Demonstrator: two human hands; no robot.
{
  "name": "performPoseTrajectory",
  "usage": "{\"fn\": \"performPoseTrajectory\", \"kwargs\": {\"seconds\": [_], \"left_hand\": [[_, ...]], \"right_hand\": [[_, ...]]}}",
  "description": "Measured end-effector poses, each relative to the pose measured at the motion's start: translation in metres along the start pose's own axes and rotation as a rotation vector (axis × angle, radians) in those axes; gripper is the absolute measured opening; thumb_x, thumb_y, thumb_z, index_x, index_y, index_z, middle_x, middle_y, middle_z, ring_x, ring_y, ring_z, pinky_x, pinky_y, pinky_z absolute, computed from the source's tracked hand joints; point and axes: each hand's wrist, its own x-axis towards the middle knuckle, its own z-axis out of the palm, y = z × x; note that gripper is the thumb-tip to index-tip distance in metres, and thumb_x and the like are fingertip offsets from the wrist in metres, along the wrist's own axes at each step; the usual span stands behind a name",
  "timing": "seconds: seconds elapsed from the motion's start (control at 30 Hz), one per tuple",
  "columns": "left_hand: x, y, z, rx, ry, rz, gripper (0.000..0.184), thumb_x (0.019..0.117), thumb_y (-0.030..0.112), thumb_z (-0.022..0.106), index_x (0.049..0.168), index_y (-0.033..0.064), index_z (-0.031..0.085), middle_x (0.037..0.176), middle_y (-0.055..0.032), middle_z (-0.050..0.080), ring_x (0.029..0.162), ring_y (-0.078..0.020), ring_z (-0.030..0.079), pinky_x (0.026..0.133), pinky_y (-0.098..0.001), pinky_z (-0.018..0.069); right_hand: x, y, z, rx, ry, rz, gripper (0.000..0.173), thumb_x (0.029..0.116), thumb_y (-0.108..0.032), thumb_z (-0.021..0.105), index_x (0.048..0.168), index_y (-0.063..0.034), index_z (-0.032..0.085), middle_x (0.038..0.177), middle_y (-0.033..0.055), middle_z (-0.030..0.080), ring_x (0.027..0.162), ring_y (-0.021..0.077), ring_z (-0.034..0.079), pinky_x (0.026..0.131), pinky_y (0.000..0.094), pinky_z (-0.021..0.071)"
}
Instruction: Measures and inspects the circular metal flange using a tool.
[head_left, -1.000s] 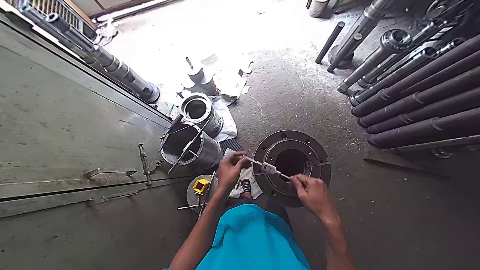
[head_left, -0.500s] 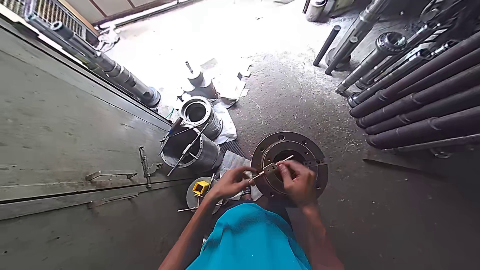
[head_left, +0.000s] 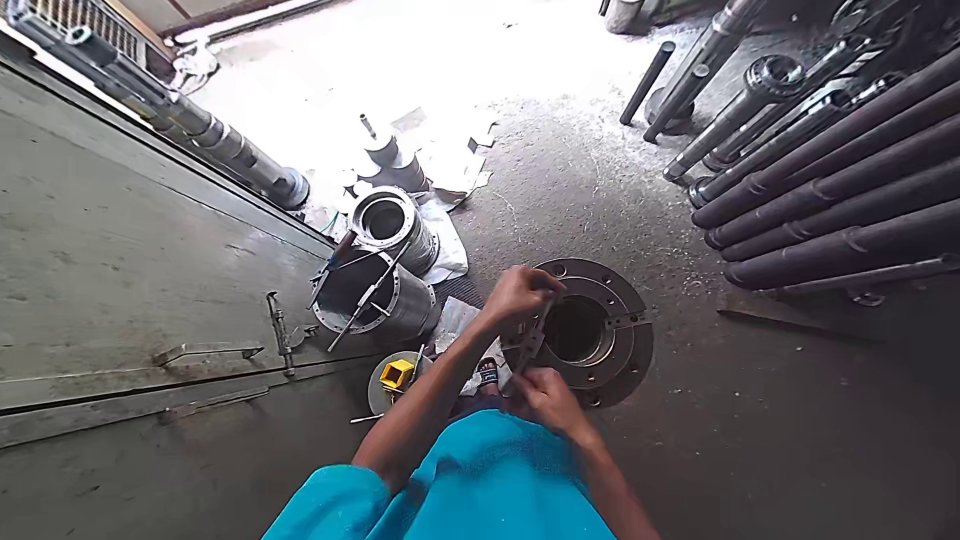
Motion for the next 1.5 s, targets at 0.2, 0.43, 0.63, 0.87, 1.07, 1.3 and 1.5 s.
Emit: {"fn": "performPoseTrajectory", "kwargs": {"seconds": [0.2, 0.43, 0.63, 0.87, 1.07, 1.3, 1.5], "left_hand": [[-0.014, 0.003, 0.0, 0.195, -0.174, 0.114, 0.033, 0.0973, 0.012, 0.062, 0.13, 0.0133, 0.069, 0.107, -0.0041, 0.077, 0.089, -0.0158, 0.072, 0.081, -0.0459, 0.058], [-0.156, -0.041, 0.015, -0.115, 0.087, -0.111, 0.043, 0.0933, 0.023, 0.073, 0.134, 0.0102, 0.065, 0.096, -0.0007, 0.076, 0.068, -0.0073, 0.067, 0.061, -0.027, 0.0566], [-0.141, -0.057, 0.015, -0.301, 0.423, -0.038, 0.02, 0.0943, 0.001, 0.066, 0.112, -0.0033, 0.074, 0.099, -0.0083, 0.078, 0.075, -0.0109, 0.073, 0.069, -0.0284, 0.0621], [-0.026, -0.059, -0.034, -0.45, 0.159, 0.022, 0.02, 0.0977, -0.001, 0.062, 0.115, -0.0008, 0.073, 0.096, -0.0091, 0.075, 0.058, -0.0091, 0.061, 0.053, -0.0247, 0.0538], [-0.093, -0.071, -0.031, -0.341, 0.278, 0.005, 0.014, 0.0952, 0.006, 0.068, 0.106, -0.0008, 0.075, 0.093, -0.0054, 0.077, 0.066, -0.0102, 0.07, 0.063, -0.0297, 0.0617], [-0.154, -0.058, 0.022, -0.518, 0.388, -0.087, 0.015, 0.0913, -0.004, 0.068, 0.105, -0.0059, 0.073, 0.097, -0.0113, 0.077, 0.075, -0.0158, 0.074, 0.069, -0.0319, 0.0639], [-0.041, -0.029, -0.024, -0.32, 0.304, -0.189, 0.014, 0.1001, 0.008, 0.063, 0.109, 0.0027, 0.074, 0.094, -0.0064, 0.077, 0.061, -0.009, 0.065, 0.055, -0.0267, 0.0551]], "right_hand": [[0.002, -0.022, -0.012, -0.239, 0.02, -0.007, 0.032, 0.1036, -0.028, 0.052, 0.103, -0.0074, 0.076, 0.089, 0.0048, 0.076, 0.085, 0.0182, 0.072, 0.083, 0.0467, 0.0567], [0.06, -0.021, -0.098, -0.632, 0.575, -0.54, 0.023, 0.0988, -0.027, 0.062, 0.109, -0.016, 0.079, 0.118, 0.0056, 0.073, 0.108, 0.0296, 0.065, 0.092, 0.0508, 0.0528], [0.043, 0.003, -0.094, -0.684, 0.517, -0.349, 0.05, 0.1057, -0.039, 0.046, 0.079, -0.0037, 0.07, 0.077, 0.0123, 0.069, 0.083, 0.0327, 0.068, 0.074, 0.0517, 0.0541], [-0.035, 0.016, -0.009, -0.681, 0.573, -0.173, 0.041, 0.104, -0.03, 0.043, 0.087, -0.007, 0.073, 0.075, 0.0071, 0.071, 0.074, 0.025, 0.073, 0.069, 0.0451, 0.0593], [-0.009, 0.017, -0.081, -0.564, 0.485, -0.198, 0.029, 0.1015, -0.035, 0.059, 0.108, -0.0138, 0.078, 0.097, 0.0073, 0.077, 0.089, 0.0259, 0.074, 0.078, 0.0556, 0.0589], [0.038, -0.012, -0.112, -0.556, 0.408, -0.207, 0.025, 0.1006, -0.03, 0.059, 0.113, -0.0182, 0.077, 0.094, 0.0068, 0.077, 0.084, 0.026, 0.073, 0.079, 0.0577, 0.0559], [-0.02, -0.003, -0.072, -0.298, -0.014, 0.049, 0.036, 0.1074, -0.024, 0.046, 0.102, -0.0034, 0.075, 0.072, 0.0054, 0.072, 0.061, 0.0188, 0.069, 0.065, 0.0442, 0.061]]}}
